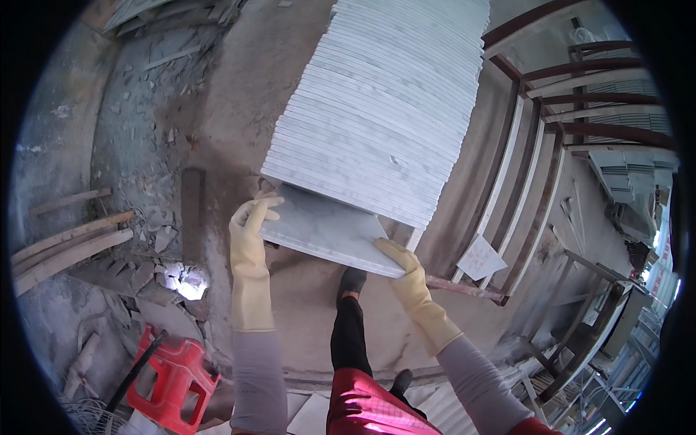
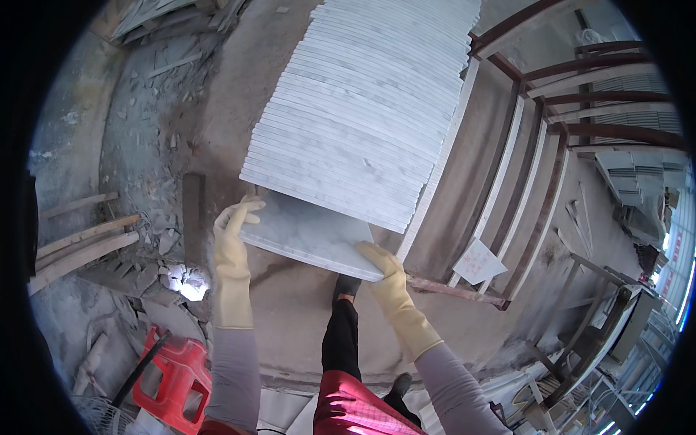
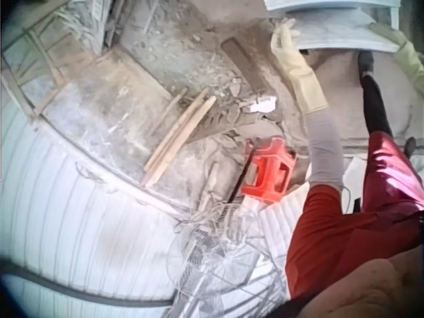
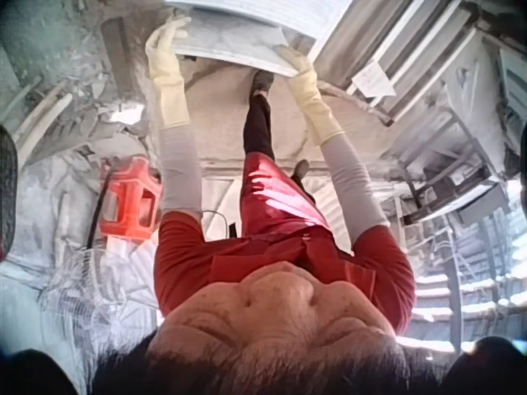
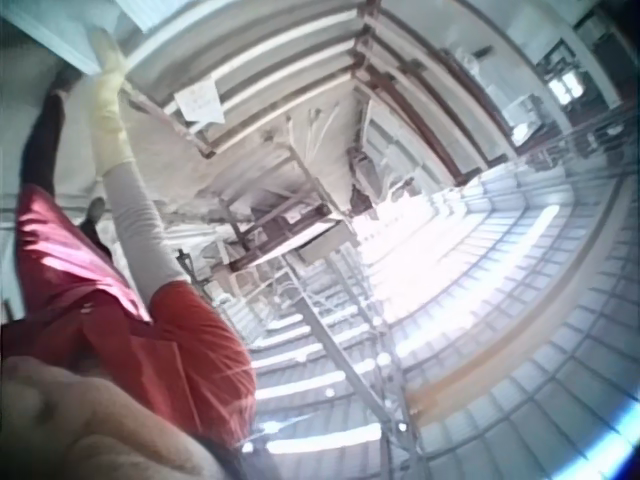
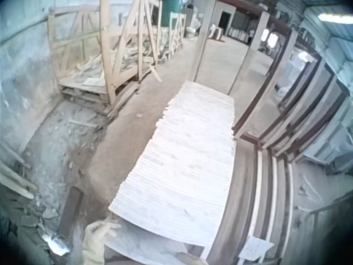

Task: The person removes a plastic bag, then repeatedly picks up white square tiles from a stack and places them one by one onto a conveyor belt. The tiles are arranged in rows on the belt as the person continues the process.

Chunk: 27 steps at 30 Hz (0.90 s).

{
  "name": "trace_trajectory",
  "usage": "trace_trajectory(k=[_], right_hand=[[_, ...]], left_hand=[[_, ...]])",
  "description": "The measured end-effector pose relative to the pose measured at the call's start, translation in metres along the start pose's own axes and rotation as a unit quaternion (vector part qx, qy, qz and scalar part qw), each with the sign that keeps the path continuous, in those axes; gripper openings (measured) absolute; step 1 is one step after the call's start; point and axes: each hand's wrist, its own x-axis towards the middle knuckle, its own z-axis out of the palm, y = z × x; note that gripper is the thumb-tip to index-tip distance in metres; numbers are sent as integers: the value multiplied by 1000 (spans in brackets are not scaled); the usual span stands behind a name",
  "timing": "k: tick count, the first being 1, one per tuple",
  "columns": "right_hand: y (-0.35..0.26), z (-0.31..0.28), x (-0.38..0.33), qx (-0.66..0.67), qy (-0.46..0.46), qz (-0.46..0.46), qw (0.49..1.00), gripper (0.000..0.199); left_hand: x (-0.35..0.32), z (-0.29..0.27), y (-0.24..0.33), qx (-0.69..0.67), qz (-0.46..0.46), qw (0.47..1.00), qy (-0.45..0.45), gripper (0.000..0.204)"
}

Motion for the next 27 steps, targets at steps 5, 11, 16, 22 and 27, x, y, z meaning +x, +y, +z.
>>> trace_trajectory(k=[5, 11, 16, 22, 27], right_hand=[[6, 12, -14, -25, 42, -16, 999, 44], [0, -45, -46, 87, -14, 83, 993, 33], [-31, -86, -137, 135, 61, 128, 981, 26], [-74, -183, -268, 320, 154, 221, 908, 22], [-83, -257, -411, 246, 258, 166, 919, 60]], left_hand=[[-4, -14, -18, -5, 37, 999, 14, 21], [-88, 6, 1, -19, -97, 981, 167, 19], [-175, 11, -12, 52, -181, 969, 160, 20], [-291, 89, 23, 49, -211, 976, 23, 25], [-380, 151, -4, 62, -253, 962, -81, 27]])
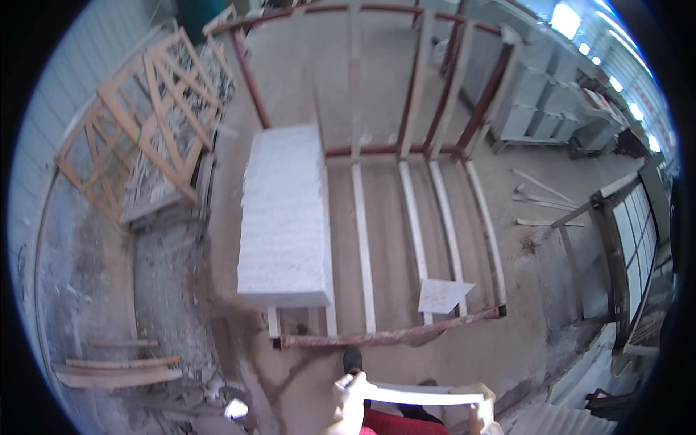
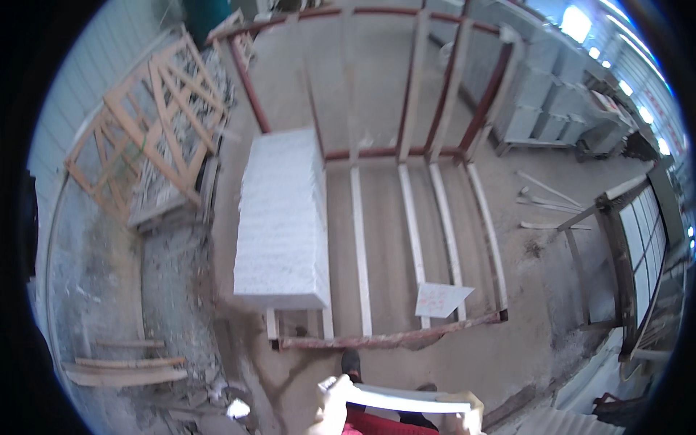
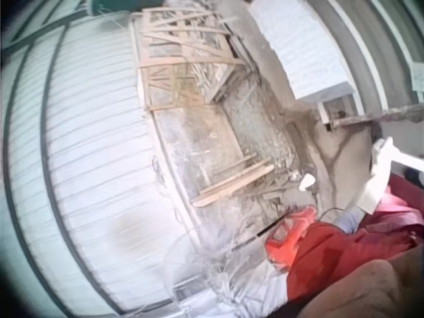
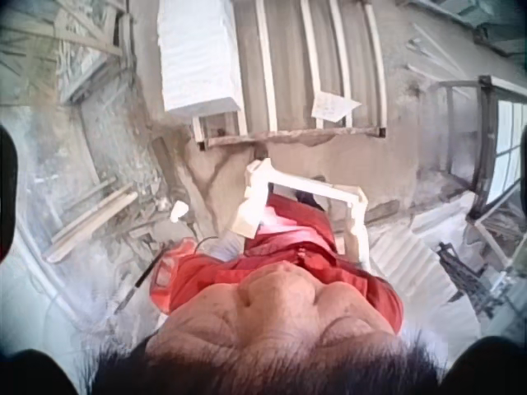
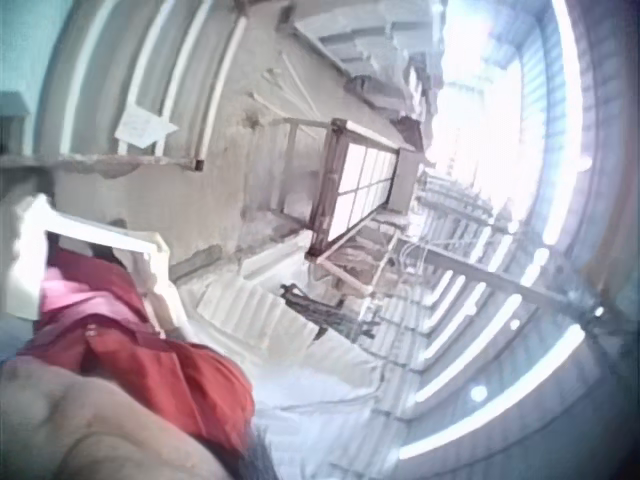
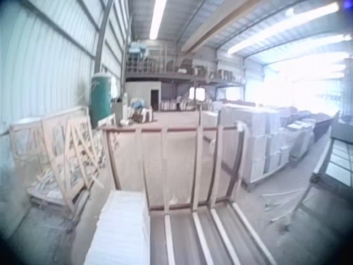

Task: The person removes a plastic bag, then repeatedly picks up white square tiles from a stack and places them one by one onto a conveyor belt. The tiles are arranged in rows on the belt as the person continues the process.

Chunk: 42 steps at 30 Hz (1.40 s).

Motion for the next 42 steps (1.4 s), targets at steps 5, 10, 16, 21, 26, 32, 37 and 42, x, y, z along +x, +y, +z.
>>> trace_trajectory(k=[5, 10, 16, 21, 26, 32, 37, 42], right_hand=[[11, -110, -59, 56, 133, 27, 989, 47], [128, -218, -80, 230, 203, -106, 946, 37], [105, -306, -121, 320, 380, -70, 865, 41], [146, -378, -129, 319, 399, -98, 854, 28], [146, -442, -125, 351, 503, -59, 787, 26], [160, -541, -91, 364, 547, -24, 753, 20], [145, -627, -64, 365, 596, -35, 714, 19], [160, -702, -41, 400, 594, -34, 697, 16]], left_hand=[[-89, 91, -6, 147, 117, 968, -169, 28], [-140, 205, -25, 762, 393, 494, -147, 35], [-238, 313, -70, 438, 242, 835, -229, 33], [-275, 395, -112, 343, 221, 866, -289, 35], [-299, 503, -161, 381, 185, 845, -326, 33], [-313, 628, -215, 393, 159, 825, -374, 33], [-342, 729, -245, 423, 134, 802, -400, 32], [-367, 811, -275, 409, 140, 794, -426, 32]])
